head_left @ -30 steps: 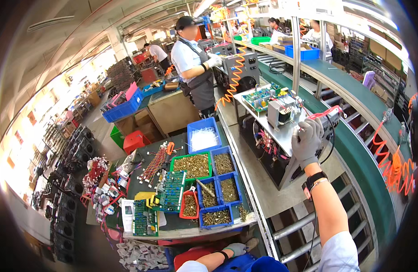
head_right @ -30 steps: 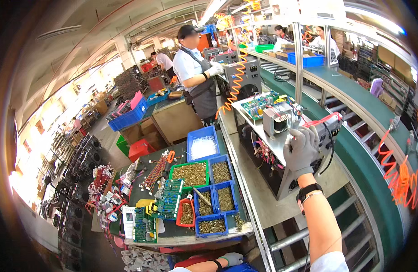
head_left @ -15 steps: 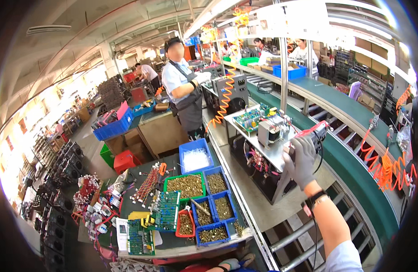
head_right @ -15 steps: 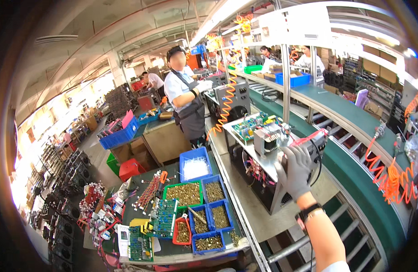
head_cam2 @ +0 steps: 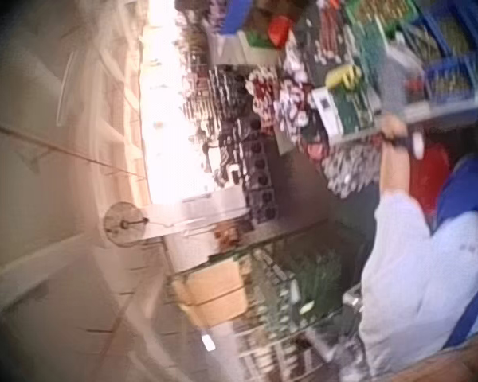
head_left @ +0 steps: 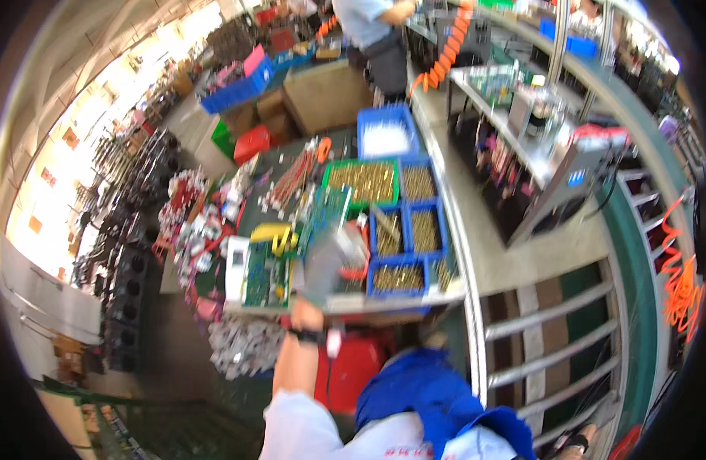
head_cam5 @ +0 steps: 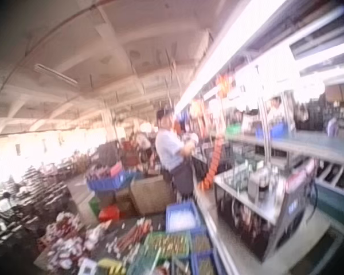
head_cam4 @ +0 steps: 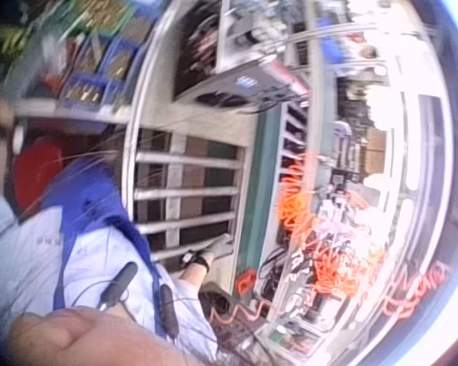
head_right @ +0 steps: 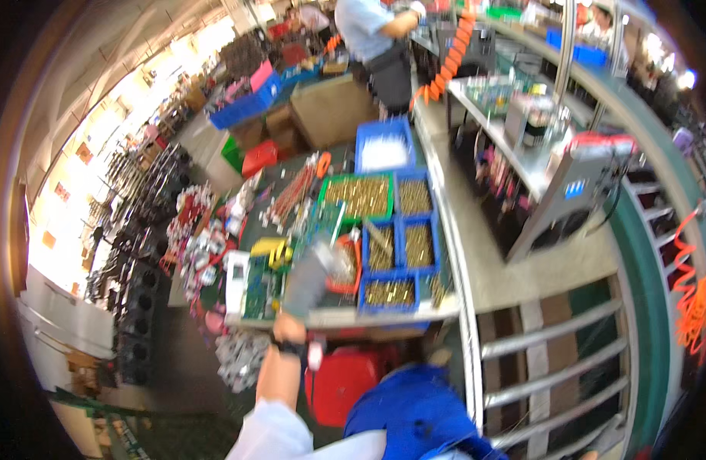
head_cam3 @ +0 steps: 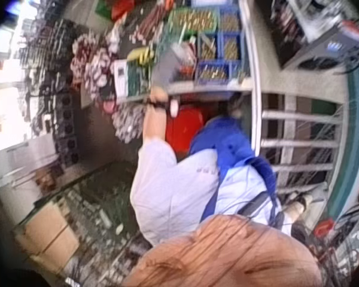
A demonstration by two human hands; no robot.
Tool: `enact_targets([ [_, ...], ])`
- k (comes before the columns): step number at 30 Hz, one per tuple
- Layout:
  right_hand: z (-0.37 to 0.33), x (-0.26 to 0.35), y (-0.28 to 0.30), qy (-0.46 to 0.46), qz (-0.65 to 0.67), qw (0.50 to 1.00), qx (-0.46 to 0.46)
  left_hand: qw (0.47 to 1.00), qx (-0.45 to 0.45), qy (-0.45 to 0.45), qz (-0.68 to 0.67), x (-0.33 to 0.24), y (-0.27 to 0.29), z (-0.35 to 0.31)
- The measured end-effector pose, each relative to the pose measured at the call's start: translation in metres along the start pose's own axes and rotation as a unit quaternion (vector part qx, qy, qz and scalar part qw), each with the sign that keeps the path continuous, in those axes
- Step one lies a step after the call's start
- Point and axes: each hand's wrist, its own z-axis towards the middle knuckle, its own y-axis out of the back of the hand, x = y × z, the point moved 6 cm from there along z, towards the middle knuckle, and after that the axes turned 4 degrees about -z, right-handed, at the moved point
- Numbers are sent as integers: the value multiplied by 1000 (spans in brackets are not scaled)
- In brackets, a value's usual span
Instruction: Assembling and wiring internal components for solar power inverters on a factory line.
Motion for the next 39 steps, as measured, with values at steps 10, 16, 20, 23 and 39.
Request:
enact_targets([
  [10,-75,-6,67,-62,11,988,-139,866,119,-102,475,34,-98,-13],
  [16,-113,-18,107,-96,-2,980,-176,839,389,46,378,129,-232,-41],
  [20,-133,-43,145,-124,-17,970,-206,819,461,46,338,152,-293,-71],
  [23,-152,-66,182,-140,-28,959,-246,798,491,64,343,170,-311,-92],
  [39,-264,-115,420,-255,-168,844,-441,732,586,153,312,211,-308,-154],
])
